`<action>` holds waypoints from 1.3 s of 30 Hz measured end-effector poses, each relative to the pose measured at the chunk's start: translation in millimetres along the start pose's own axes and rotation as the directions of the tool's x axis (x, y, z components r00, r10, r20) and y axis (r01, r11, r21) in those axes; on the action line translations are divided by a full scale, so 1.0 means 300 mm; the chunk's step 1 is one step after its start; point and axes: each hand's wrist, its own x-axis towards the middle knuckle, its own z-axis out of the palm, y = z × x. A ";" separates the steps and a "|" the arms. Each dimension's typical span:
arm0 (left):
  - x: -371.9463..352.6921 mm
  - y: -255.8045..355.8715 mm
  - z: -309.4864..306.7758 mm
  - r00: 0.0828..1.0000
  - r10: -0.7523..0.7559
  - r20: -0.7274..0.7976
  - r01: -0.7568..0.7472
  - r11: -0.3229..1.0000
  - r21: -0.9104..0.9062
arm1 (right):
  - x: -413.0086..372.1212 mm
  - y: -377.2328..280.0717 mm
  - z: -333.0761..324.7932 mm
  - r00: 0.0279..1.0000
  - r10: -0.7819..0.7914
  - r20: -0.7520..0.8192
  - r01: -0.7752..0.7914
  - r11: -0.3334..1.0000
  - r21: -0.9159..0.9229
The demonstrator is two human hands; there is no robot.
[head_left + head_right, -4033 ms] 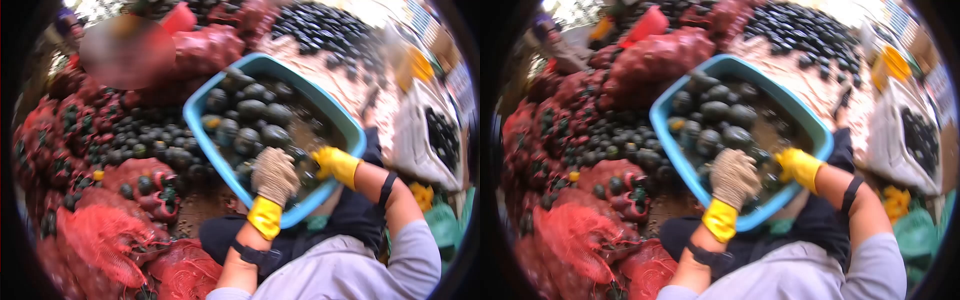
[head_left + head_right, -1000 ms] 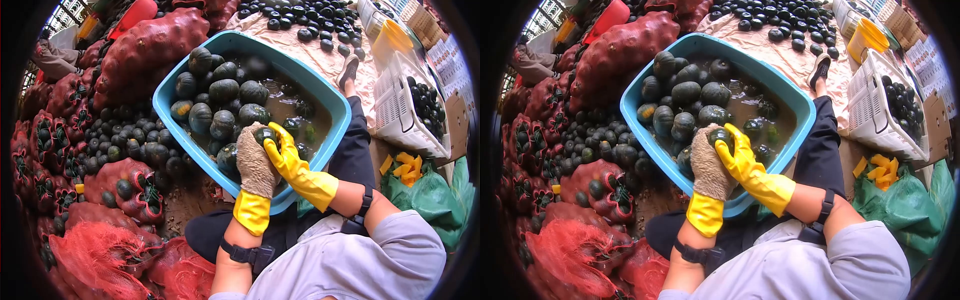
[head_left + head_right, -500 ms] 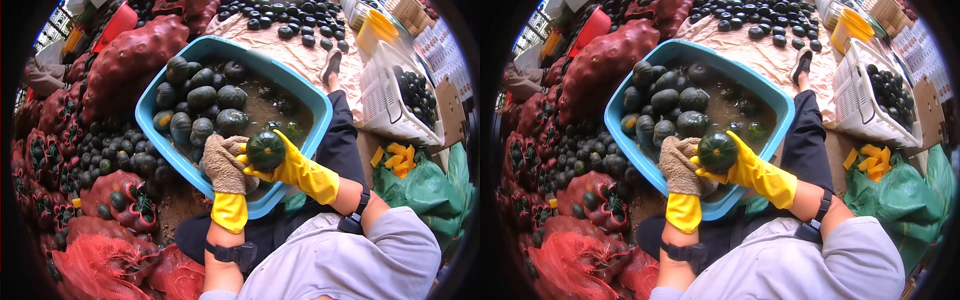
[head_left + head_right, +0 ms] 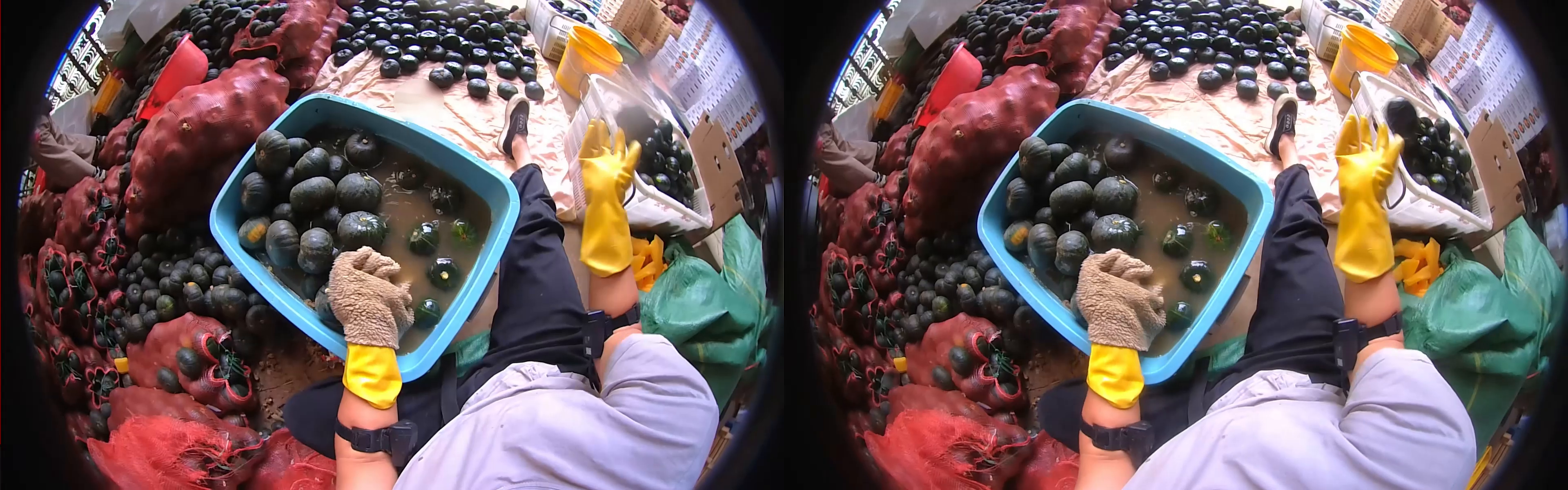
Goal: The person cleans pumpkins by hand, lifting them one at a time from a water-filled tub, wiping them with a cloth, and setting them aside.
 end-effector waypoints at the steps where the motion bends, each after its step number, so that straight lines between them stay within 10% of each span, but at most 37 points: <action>1: 0.009 -0.005 0.020 0.998 0.013 -0.058 -0.009 0.997 0.077 | 0.003 0.036 0.025 0.998 0.010 0.055 -0.004 0.993 -0.116; 3: 0.039 -0.022 0.050 0.989 -0.020 -0.149 0.004 0.994 -0.108 | -0.030 0.207 0.074 0.910 0.233 0.342 -0.052 0.884 -0.464; 5: 0.024 0.085 -0.006 0.962 -0.254 -0.099 0.095 0.653 -0.751 | -0.091 0.451 0.129 0.585 0.597 0.549 0.021 0.665 -0.747; 6: 0.016 0.140 -0.034 0.928 -0.365 -0.072 0.069 0.359 -0.931 | -0.223 0.429 0.308 0.568 0.655 0.498 0.633 0.040 -0.773; 8: 0.031 0.046 0.007 0.959 -0.119 -0.258 0.028 0.943 -0.332 | -0.159 0.693 0.156 0.549 0.720 0.426 0.737 -0.175 -0.653; 11: 0.026 0.029 -0.004 0.945 -0.201 -0.258 0.113 0.941 -0.318 | -0.117 0.950 -0.001 0.557 0.762 0.329 0.754 -0.299 -0.585; 14: -0.037 0.102 -0.110 0.926 -0.216 -0.310 0.145 0.961 -0.236 | -0.144 0.888 0.059 0.596 0.749 0.290 0.643 -0.228 -0.731; 16: -0.023 0.095 -0.089 0.902 -0.350 -0.252 0.107 0.749 -0.654 | -0.196 0.731 0.209 0.667 0.687 0.288 0.505 -0.133 -0.853; 18: 0.065 -0.030 0.070 0.887 -0.318 -0.334 -0.040 0.669 -0.742 | -0.233 0.706 0.210 0.680 0.677 0.281 -0.096 0.462 -0.882; 20: 0.002 0.074 -0.007 0.847 -0.388 -0.363 -0.152 0.477 -0.866 | -0.390 0.543 0.361 0.596 0.750 0.288 -0.397 0.586 -0.706; 21: 0.031 0.056 -0.005 0.896 -0.352 -0.270 -0.168 0.293 -0.941 | -0.471 0.534 0.377 0.595 0.701 0.393 -0.358 0.668 -0.652; 23: 0.005 0.055 -0.031 0.735 -0.173 -0.656 -0.254 0.826 -0.503 | -0.632 0.601 0.302 0.609 0.503 0.613 0.016 0.766 -0.643; 24: -0.012 0.046 -0.015 0.523 0.061 -0.850 -0.348 0.926 -0.148 | -0.704 0.643 0.319 0.568 0.368 0.736 0.351 0.701 -0.621; 26: -0.057 0.093 -0.008 0.587 -0.028 -0.809 -0.357 0.888 -0.290 | -0.783 0.675 0.366 0.699 0.088 0.710 0.514 0.629 -0.584; 28: -0.034 0.176 0.017 0.804 -0.196 -0.561 0.273 0.961 0.055 | -0.705 0.692 0.432 0.868 0.423 0.259 -0.096 0.656 -0.749; 30: -0.015 0.182 0.027 0.850 -0.284 -0.444 0.189 0.951 -0.246 | -0.642 0.726 0.436 0.825 0.532 0.192 -0.358 0.753 -0.552; 32: -0.043 0.152 0.007 0.860 -0.190 -0.473 -0.025 0.911 -0.412 | -0.736 0.679 0.413 0.862 0.325 0.390 0.032 0.732 -0.680; 35: -0.113 0.084 -0.104 0.748 0.247 -0.616 -0.293 0.956 0.028 | -0.863 0.599 0.385 0.675 0.313 0.668 0.281 0.728 -0.625; 36: -0.097 0.080 -0.082 0.757 0.193 -0.625 -0.281 0.959 -0.044 | -0.825 0.604 0.407 0.591 0.233 0.772 0.449 0.700 -0.555; 39: -0.019 0.132 0.021 0.808 -0.221 -0.546 -0.090 0.870 -0.485 | -0.735 0.665 0.455 0.888 0.225 0.401 0.168 0.653 -0.739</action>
